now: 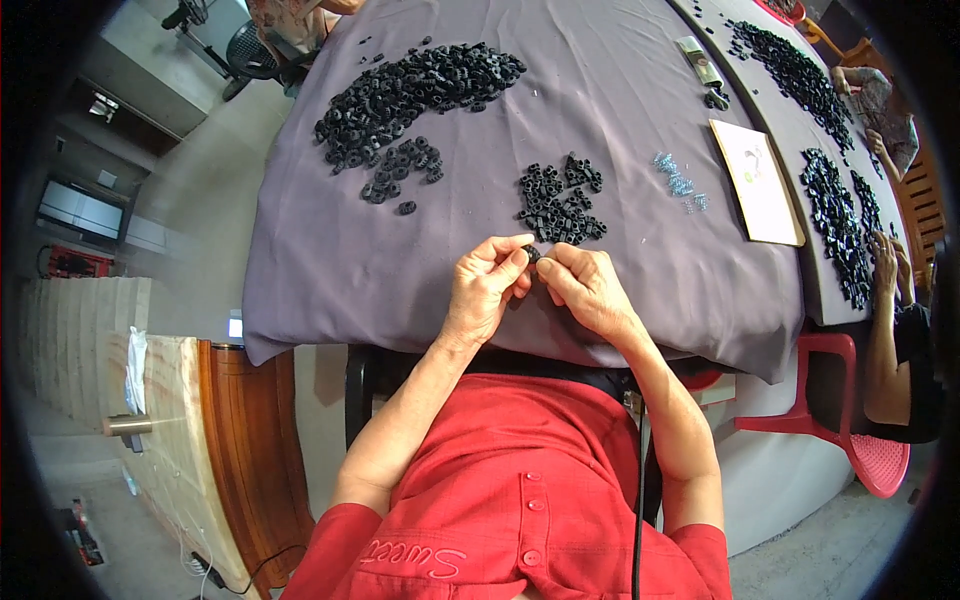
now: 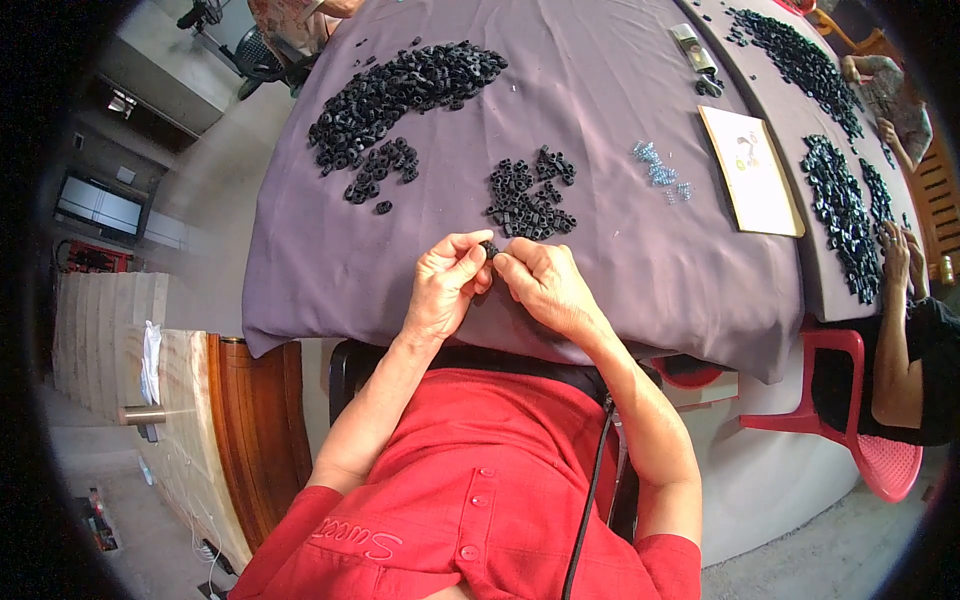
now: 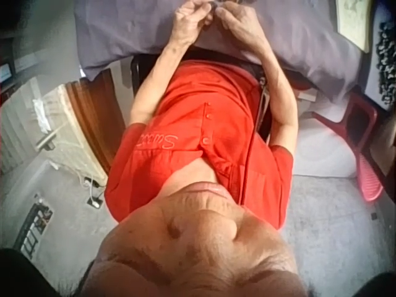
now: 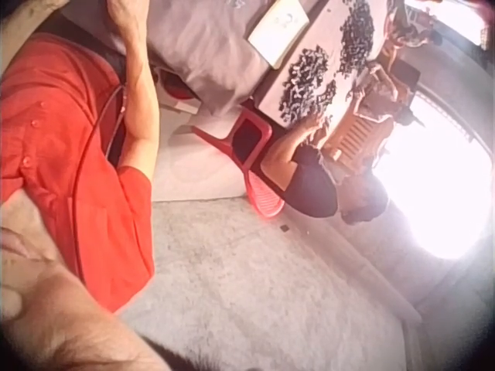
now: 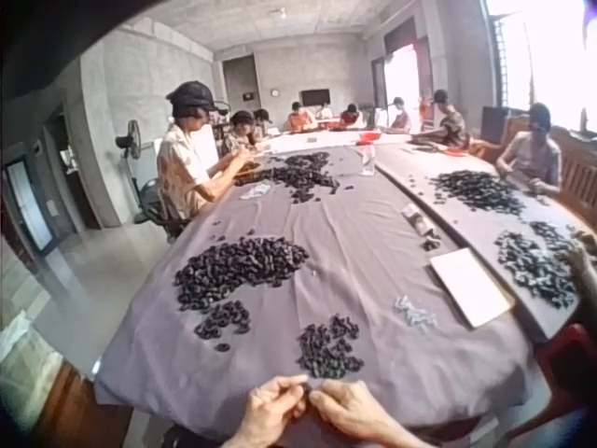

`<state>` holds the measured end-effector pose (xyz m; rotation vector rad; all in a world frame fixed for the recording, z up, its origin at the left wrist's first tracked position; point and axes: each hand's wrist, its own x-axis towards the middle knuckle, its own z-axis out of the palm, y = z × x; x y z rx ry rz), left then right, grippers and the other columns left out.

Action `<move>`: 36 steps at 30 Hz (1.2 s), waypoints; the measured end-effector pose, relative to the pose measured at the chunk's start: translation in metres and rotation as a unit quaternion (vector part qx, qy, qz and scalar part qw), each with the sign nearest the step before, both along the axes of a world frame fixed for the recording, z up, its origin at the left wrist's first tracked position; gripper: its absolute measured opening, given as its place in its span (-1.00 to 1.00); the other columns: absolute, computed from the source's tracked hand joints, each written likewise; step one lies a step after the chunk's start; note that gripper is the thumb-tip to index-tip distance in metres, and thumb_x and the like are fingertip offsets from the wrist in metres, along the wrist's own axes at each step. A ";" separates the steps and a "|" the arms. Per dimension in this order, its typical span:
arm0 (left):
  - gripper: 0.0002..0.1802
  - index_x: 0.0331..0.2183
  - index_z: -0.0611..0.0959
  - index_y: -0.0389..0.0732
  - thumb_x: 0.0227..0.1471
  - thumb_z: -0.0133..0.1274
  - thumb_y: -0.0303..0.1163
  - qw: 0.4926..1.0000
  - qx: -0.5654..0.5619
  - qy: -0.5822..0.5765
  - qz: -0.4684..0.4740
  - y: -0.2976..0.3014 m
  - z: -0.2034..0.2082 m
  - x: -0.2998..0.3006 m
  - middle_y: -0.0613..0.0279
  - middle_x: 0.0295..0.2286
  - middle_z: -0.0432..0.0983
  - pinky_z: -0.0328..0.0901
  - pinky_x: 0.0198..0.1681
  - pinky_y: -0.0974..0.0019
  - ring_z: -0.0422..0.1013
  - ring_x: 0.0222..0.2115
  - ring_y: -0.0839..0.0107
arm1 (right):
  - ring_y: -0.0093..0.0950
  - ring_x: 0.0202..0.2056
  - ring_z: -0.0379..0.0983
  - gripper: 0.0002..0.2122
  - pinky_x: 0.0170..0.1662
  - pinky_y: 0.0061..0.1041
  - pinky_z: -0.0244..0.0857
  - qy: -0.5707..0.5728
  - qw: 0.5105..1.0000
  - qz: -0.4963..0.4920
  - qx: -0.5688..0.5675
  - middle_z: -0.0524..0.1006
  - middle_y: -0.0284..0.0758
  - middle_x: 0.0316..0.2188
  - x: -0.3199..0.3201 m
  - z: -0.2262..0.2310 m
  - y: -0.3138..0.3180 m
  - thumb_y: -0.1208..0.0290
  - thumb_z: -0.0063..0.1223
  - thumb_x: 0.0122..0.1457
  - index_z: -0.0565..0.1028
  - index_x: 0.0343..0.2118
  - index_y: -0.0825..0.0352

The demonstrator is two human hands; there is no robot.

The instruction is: The person picks up a black plastic component and a small metal pin by hand, inserts the pin into the component, and places the assembled piece onto the table, repeating the process.

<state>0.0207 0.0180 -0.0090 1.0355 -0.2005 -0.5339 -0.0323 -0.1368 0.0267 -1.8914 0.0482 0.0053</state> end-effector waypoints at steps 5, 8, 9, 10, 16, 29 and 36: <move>-0.79 -0.23 0.58 -0.21 0.03 0.06 -0.44 1.000 0.007 -0.014 0.013 0.001 0.000 -0.003 0.41 -0.58 0.42 0.21 -0.57 0.60 0.30 -0.62 0.66 | -0.31 -0.71 0.29 -0.75 -0.55 -0.37 0.19 -0.031 0.999 -0.006 -0.024 0.34 -0.08 -0.73 0.000 -0.008 0.000 0.37 -0.08 0.11 0.33 -0.59 0.47; -0.81 -0.23 0.58 -0.21 0.05 0.03 -0.49 0.998 0.040 -0.049 0.029 0.001 -0.002 -0.005 0.39 -0.60 0.39 0.21 -0.56 0.56 0.29 -0.62 0.61 | -0.16 -0.66 0.32 -0.76 -0.54 -0.35 0.20 -0.041 0.998 -0.010 -0.045 0.34 -0.02 -0.69 -0.001 -0.001 0.001 0.38 -0.05 0.08 0.34 -0.58 0.48; -0.81 -0.23 0.58 -0.21 0.05 0.03 -0.49 0.998 0.040 -0.048 0.028 0.000 -0.002 -0.005 0.39 -0.60 0.39 0.21 -0.56 0.56 0.29 -0.62 0.61 | -0.16 -0.66 0.32 -0.76 -0.54 -0.35 0.20 -0.040 0.998 -0.011 -0.045 0.34 -0.02 -0.69 -0.002 0.002 0.002 0.38 -0.05 0.08 0.34 -0.58 0.48; -0.81 -0.23 0.58 -0.22 0.04 0.03 -0.51 0.995 0.051 -0.081 0.040 -0.001 -0.002 -0.006 0.39 -0.58 0.38 0.22 -0.56 0.56 0.30 -0.61 0.62 | -0.13 -0.64 0.34 -0.77 -0.53 -0.34 0.20 -0.035 0.998 -0.012 -0.053 0.35 -0.02 -0.68 -0.002 0.005 0.003 0.38 -0.05 0.08 0.35 -0.58 0.47; -0.80 -0.23 0.57 -0.25 0.04 0.02 -0.54 0.989 0.062 -0.125 0.051 -0.001 -0.004 -0.005 0.40 -0.54 0.36 0.22 -0.55 0.56 0.31 -0.58 0.63 | -0.08 -0.57 0.39 -0.78 -0.52 -0.30 0.23 -0.046 0.995 -0.011 -0.087 0.38 -0.02 -0.66 -0.002 0.005 0.004 0.39 -0.06 0.07 0.37 -0.59 0.45; -0.80 -0.21 0.55 -0.26 0.05 0.01 -0.52 0.998 0.004 -0.044 0.039 -0.002 -0.001 -0.002 0.38 -0.55 0.43 0.22 -0.53 0.56 0.32 -0.60 0.61 | -0.19 -0.55 0.40 -0.86 -0.50 -0.29 0.26 -0.100 0.980 0.053 -0.161 0.36 -0.19 -0.58 -0.003 0.005 0.003 0.48 -0.18 0.09 0.39 -0.50 0.41; -0.80 -0.21 0.55 -0.25 0.05 0.01 -0.51 0.999 0.004 -0.038 0.039 0.002 -0.002 -0.003 0.38 -0.57 0.42 0.21 -0.55 0.56 0.30 -0.62 0.62 | -0.16 -0.53 0.41 -0.80 -0.47 -0.31 0.24 -0.024 0.998 -0.001 -0.066 0.40 -0.12 -0.60 -0.001 0.003 0.005 0.39 -0.14 0.12 0.37 -0.51 0.45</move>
